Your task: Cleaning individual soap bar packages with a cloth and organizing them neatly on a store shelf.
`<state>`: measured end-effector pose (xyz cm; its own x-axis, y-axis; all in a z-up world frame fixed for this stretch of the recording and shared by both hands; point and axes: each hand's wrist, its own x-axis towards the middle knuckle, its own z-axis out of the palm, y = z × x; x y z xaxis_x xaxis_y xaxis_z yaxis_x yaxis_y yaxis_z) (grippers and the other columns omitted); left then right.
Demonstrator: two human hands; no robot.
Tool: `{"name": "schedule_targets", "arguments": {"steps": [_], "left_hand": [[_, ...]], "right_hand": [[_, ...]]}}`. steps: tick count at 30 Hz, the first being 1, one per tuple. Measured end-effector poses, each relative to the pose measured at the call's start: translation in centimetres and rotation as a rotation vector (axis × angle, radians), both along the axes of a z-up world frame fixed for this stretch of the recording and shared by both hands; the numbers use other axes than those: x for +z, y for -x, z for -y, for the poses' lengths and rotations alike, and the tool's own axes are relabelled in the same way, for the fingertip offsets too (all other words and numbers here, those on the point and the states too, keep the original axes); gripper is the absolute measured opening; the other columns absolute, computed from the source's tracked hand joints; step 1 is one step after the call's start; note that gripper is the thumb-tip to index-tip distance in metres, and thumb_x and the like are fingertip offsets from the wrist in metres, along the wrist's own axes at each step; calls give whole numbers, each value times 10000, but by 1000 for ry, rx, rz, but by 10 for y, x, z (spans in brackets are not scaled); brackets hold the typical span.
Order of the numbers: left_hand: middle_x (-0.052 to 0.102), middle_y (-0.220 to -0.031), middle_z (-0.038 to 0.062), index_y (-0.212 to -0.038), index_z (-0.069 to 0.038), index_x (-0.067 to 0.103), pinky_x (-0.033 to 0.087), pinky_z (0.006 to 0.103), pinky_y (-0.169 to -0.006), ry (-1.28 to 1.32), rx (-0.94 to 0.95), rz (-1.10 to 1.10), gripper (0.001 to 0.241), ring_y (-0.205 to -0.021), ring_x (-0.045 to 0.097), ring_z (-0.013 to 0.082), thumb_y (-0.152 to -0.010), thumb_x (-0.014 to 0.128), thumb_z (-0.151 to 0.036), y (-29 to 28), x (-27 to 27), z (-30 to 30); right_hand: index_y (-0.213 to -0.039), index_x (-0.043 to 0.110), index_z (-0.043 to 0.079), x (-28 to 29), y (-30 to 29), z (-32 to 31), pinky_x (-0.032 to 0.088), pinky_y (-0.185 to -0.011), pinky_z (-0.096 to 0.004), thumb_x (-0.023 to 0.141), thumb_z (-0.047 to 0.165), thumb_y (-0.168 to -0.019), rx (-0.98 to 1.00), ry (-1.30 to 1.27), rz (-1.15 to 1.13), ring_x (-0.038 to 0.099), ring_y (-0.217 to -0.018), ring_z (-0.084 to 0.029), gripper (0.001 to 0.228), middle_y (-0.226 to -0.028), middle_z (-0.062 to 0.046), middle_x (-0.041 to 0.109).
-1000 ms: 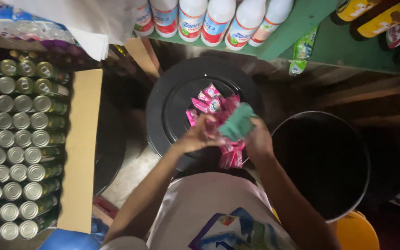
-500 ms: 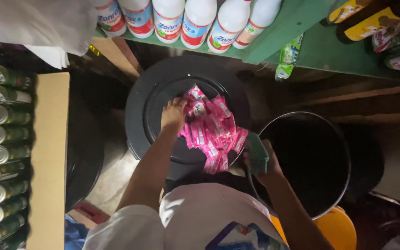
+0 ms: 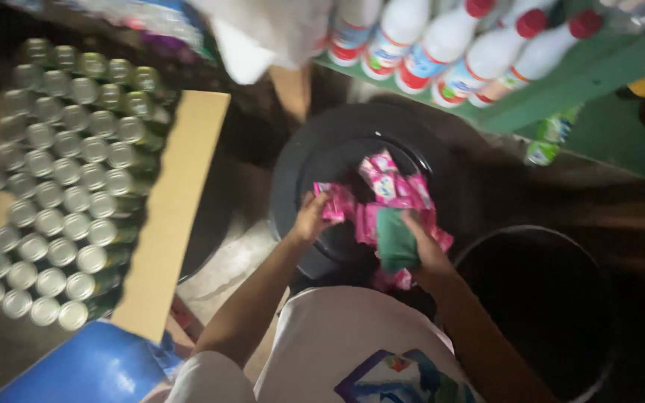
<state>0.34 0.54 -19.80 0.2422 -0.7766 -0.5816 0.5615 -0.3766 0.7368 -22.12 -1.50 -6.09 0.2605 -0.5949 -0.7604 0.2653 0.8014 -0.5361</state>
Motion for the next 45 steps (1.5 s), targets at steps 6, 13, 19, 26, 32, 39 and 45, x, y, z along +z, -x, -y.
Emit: {"name": "schedule_targets", "arguments": {"steps": [6, 13, 19, 26, 32, 39, 45], "left_hand": [[543, -745, 22, -863, -86, 609, 534, 302, -650, -111, -48, -399, 241, -703, 581, 166, -800, 727, -286, -31, 139, -11], [700, -1219, 114, -1492, -216, 506, 636, 421, -869, 367, -2, -615, 519, -1060, 726, 243, -1102, 324, -505, -34, 145, 6], [740, -1107, 170, -1346, -128, 655, 622, 471, -885, 268, -45, -694, 439, -953, 747, 301, -1031, 592, -428, -14, 165, 12], [728, -1168, 172, -1485, -206, 566, 599, 458, -937, 399, -57, -714, 518, -1028, 728, 295, -1057, 474, -484, -3, 190, 16], [718, -1046, 174, -1288, -56, 655, 606, 442, -873, 289, -18, -664, 496, -921, 728, 294, -1033, 575, -475, 19, 162, 17], [723, -1127, 200, -1358, -77, 637, 599, 455, -908, 344, 25, -718, 651, -983, 726, 327, -1002, 528, -611, 42, 185, 4], [726, -973, 229, -1326, -73, 630, 643, 439, -817, 408, -85, -776, 811, -833, 754, 329, -930, 474, -763, 48, 225, 15]], "right_hand": [[-1546, 444, 246, 18, -62, 11, 274, -1237, -472, 700, 615, -888, 417, 550, -666, 329, -1514, -344, 797, -1621, -172, 374], [-1234, 724, 146, 78, -93, 21, 522, -974, -413, 623, 296, -1010, 567, 1597, -509, 694, -1089, -299, 288, -1125, -66, 728], [-1238, 714, 155, 89, -94, 49, 564, -850, -453, 729, 217, -939, 458, 1743, -725, 696, -1003, -324, 306, -1101, -85, 676], [-1204, 717, 202, 73, -75, 27, 579, -843, -427, 759, 249, -913, 436, 1881, -847, 707, -1004, -316, 298, -1109, -74, 658], [-1185, 690, 56, 109, -73, 30, 567, -791, -511, 725, 236, -981, 198, 1823, -977, 680, -959, -440, 274, -1082, -191, 636], [-1190, 712, 140, 98, -45, 44, 586, -831, -460, 727, 229, -962, 282, 1877, -1033, 710, -1017, -359, 245, -1143, -123, 668], [-1293, 575, -49, 89, -9, 63, 477, -951, -591, 475, 302, -1134, -49, 1420, -833, 612, -1095, -523, 398, -1164, -337, 629]]}}
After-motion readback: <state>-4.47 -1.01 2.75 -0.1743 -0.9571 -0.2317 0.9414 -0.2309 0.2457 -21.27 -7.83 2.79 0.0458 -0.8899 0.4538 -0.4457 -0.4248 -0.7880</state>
